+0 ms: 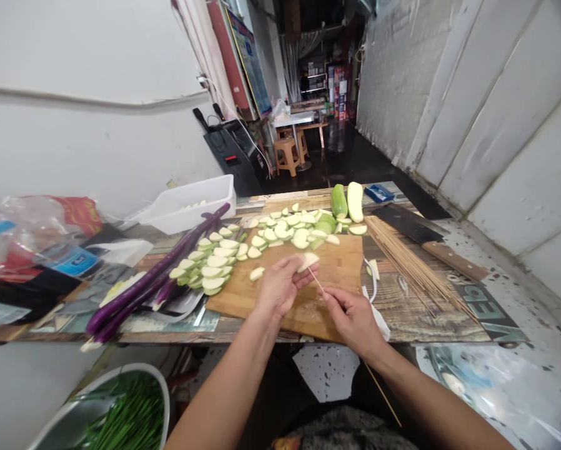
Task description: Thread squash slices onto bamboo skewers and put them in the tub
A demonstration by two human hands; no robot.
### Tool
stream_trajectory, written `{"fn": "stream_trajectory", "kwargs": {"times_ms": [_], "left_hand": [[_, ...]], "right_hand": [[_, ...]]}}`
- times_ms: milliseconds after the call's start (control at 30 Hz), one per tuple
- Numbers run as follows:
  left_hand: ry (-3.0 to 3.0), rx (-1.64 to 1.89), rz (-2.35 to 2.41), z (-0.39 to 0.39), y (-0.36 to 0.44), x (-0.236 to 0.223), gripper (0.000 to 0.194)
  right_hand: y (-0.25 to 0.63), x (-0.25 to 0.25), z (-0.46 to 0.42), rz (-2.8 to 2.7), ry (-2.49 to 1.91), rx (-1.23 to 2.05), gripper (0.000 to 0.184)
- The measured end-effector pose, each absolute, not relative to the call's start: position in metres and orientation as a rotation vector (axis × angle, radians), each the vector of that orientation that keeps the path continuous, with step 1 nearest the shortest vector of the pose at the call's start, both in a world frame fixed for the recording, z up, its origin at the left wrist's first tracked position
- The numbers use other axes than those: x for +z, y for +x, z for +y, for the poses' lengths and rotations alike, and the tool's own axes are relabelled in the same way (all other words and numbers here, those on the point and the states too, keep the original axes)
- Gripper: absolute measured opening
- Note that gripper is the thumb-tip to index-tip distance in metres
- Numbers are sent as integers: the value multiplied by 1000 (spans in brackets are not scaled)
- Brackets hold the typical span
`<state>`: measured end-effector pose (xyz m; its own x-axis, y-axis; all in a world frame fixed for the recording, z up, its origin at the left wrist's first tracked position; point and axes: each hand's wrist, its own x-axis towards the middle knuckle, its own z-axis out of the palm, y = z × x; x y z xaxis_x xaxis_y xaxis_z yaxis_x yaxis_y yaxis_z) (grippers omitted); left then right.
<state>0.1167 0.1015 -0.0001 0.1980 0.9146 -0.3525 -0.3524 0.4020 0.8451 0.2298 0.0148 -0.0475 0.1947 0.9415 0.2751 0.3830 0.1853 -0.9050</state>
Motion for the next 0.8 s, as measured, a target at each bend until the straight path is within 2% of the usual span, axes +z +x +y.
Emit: {"fn": "stream_trajectory", "kwargs": {"times_ms": [800], "left_hand": [[622, 931, 961, 96, 117, -7, 6]], "right_hand": [[226, -49, 14, -1408, -1385, 634, 27]]}}
